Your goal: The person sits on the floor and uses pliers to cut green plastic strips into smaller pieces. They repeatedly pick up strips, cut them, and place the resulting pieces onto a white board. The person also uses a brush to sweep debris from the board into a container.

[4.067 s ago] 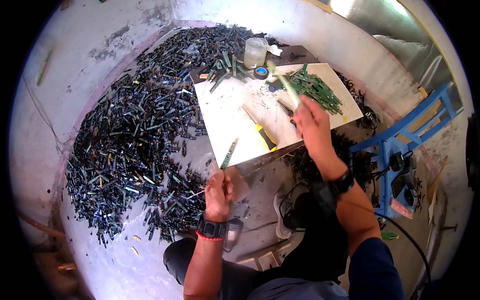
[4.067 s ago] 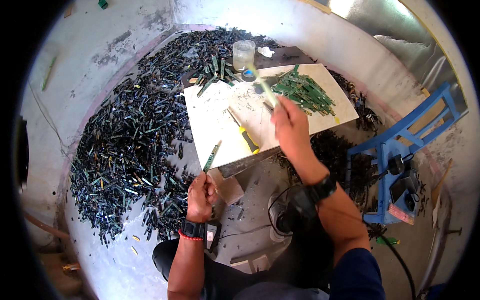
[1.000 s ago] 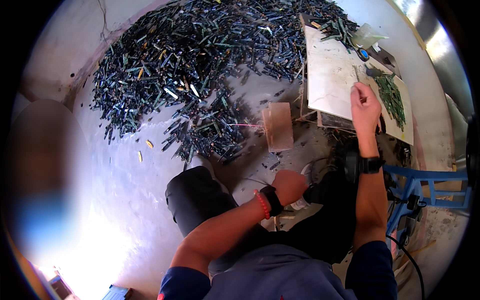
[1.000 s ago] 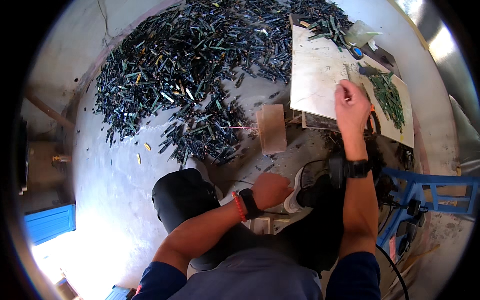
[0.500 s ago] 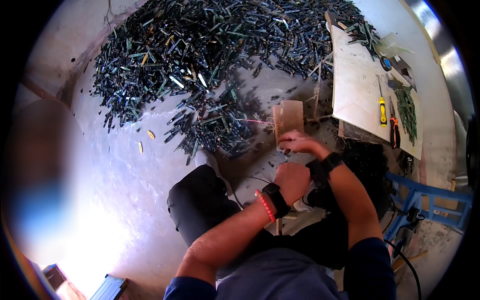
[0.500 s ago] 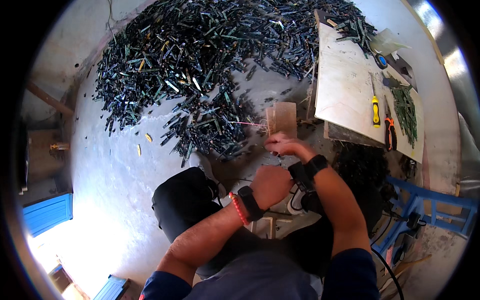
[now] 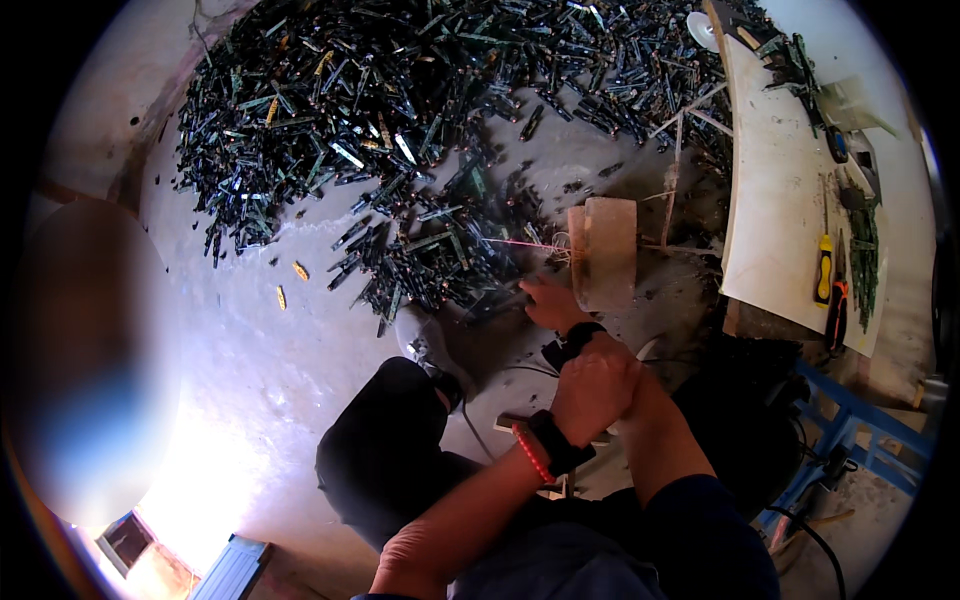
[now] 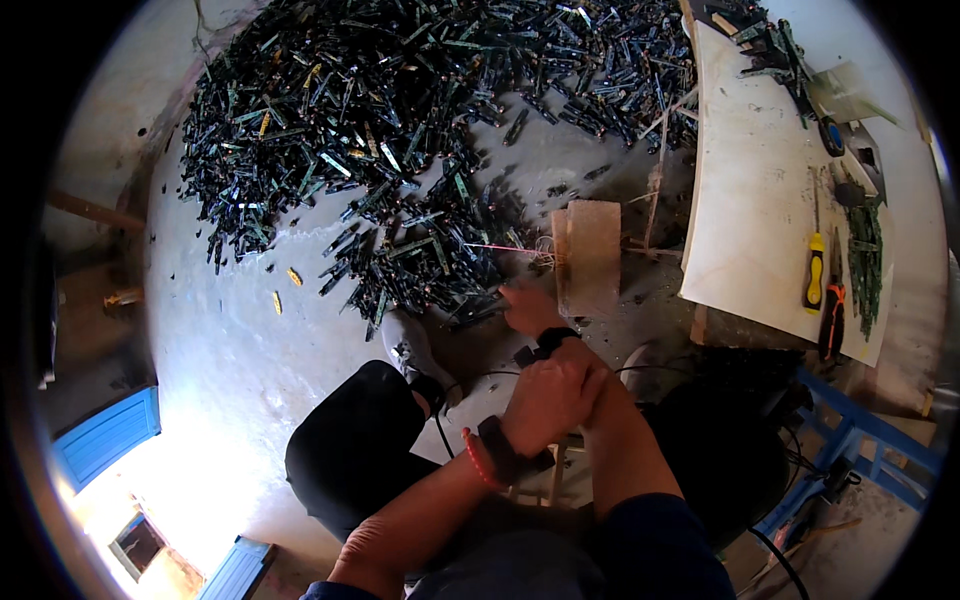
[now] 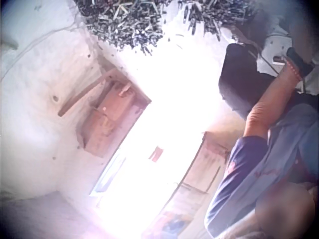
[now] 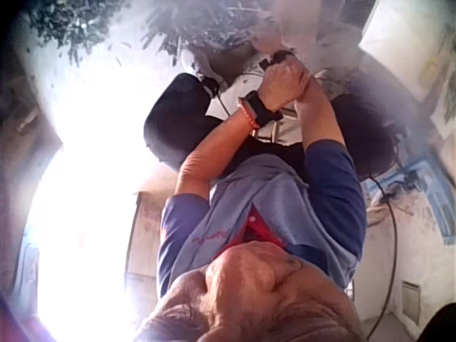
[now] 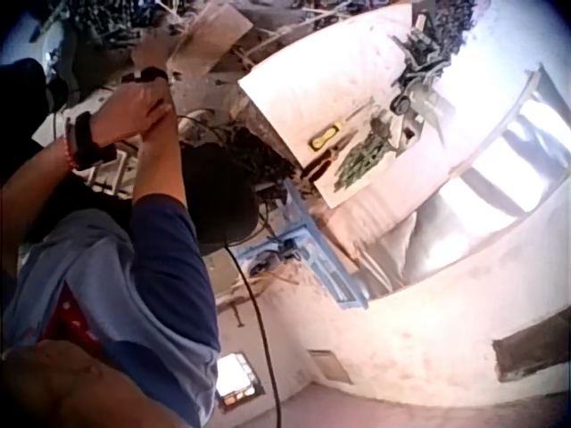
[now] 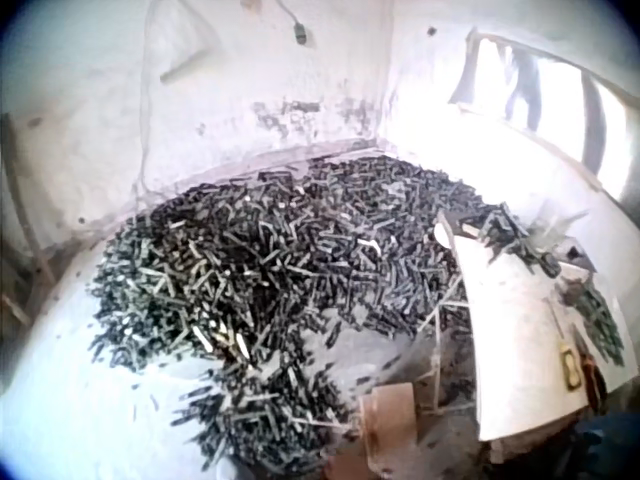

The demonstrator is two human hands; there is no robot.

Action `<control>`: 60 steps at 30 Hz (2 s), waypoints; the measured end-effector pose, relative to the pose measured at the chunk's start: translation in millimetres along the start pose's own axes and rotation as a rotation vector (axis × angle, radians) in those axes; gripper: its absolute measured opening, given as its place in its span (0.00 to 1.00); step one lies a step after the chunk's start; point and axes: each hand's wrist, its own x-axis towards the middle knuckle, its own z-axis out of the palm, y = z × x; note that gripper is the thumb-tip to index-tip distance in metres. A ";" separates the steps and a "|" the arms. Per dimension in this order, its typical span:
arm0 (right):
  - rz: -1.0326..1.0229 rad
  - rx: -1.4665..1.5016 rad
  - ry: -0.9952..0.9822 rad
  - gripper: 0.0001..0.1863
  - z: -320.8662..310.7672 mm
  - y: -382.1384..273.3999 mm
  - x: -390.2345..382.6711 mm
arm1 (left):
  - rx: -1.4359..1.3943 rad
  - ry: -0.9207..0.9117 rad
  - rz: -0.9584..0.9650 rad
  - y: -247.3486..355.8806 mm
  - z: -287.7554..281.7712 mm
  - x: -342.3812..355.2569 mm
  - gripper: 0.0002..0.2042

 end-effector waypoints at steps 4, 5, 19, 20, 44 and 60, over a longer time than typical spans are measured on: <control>0.047 0.022 -0.023 0.27 11.2 0.1 22.5 | 0.028 0.203 0.043 -14.8 6.7 10.3 0.15; 0.036 0.001 -0.013 0.27 14.1 2.0 27.4 | 0.026 0.197 0.020 -16.7 8.6 12.8 0.15; -0.013 -0.090 0.227 0.05 39.5 9.5 2.5 | -0.187 0.019 -0.067 -6.6 11.9 21.6 0.12; -0.010 -0.047 0.234 0.04 41.8 11.1 -9.3 | -0.200 -0.029 -0.070 -5.8 15.0 20.3 0.13; -0.098 0.144 0.557 0.15 -196.3 -73.7 -272.6 | -0.119 -0.047 0.063 -35.1 -15.4 -44.2 0.16; -0.377 -0.046 0.756 0.16 -151.4 -88.4 -356.5 | -1.149 -0.234 -0.294 -17.9 36.5 -126.3 0.27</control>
